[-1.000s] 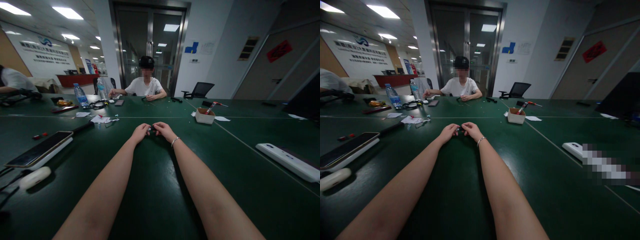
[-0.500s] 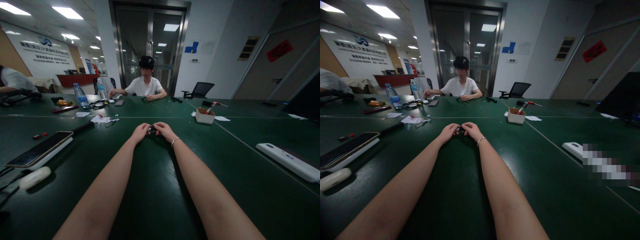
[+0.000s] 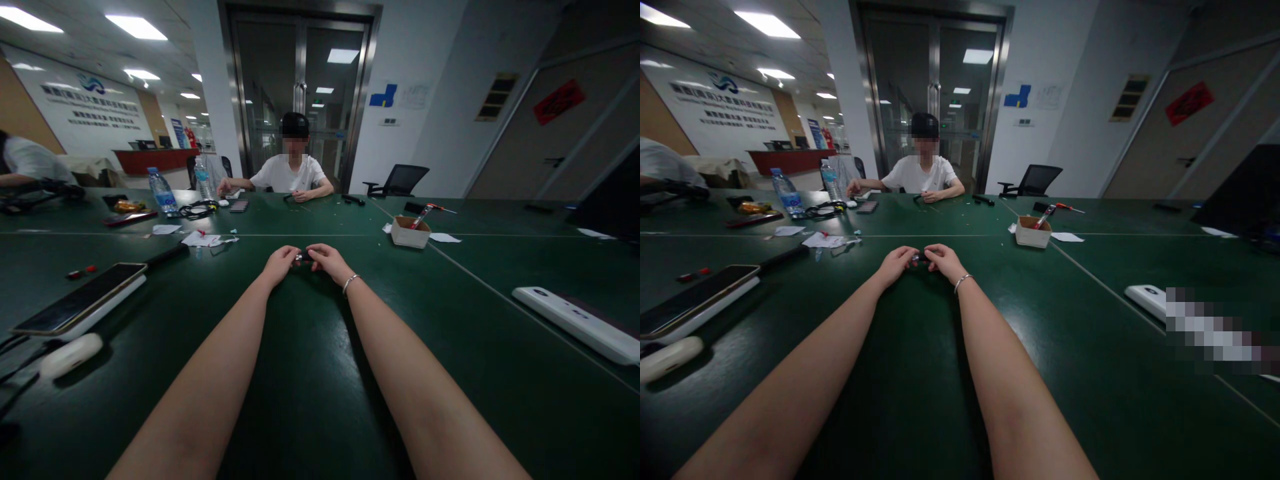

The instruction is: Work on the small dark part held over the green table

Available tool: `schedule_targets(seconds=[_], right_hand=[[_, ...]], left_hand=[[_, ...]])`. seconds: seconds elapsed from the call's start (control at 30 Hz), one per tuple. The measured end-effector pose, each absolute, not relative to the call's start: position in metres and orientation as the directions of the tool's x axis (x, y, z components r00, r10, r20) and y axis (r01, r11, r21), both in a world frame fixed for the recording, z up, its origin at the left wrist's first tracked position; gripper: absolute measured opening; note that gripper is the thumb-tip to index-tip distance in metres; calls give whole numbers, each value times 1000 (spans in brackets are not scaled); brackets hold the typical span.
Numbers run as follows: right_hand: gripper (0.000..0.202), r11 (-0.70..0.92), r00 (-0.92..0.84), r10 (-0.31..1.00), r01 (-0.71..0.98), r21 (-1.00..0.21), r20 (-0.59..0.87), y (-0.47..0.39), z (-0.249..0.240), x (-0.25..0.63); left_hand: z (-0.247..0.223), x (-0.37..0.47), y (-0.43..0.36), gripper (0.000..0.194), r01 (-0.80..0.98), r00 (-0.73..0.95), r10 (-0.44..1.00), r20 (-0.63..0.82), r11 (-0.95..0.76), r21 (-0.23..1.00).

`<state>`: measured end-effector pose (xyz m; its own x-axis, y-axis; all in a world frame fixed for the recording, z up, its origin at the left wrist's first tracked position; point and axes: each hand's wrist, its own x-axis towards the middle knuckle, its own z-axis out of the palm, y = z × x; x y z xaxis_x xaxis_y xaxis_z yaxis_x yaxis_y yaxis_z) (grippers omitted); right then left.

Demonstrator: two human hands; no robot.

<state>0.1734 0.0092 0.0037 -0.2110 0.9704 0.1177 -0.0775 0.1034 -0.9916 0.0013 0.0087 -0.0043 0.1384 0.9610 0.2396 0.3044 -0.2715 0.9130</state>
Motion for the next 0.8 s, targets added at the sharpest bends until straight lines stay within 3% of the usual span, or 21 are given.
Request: schedule_targets(seconds=[0.4,0.8], right_hand=[[8,89,-218,971,-30,-996,94,3,10,171],[20,39,-268,962,-79,-996,59,7,5,173]], left_hand=[[-8,-1,12,30,318,164,951,264,-304,898],[-11,-1,14,27,320,133,956,263,-292,901]])
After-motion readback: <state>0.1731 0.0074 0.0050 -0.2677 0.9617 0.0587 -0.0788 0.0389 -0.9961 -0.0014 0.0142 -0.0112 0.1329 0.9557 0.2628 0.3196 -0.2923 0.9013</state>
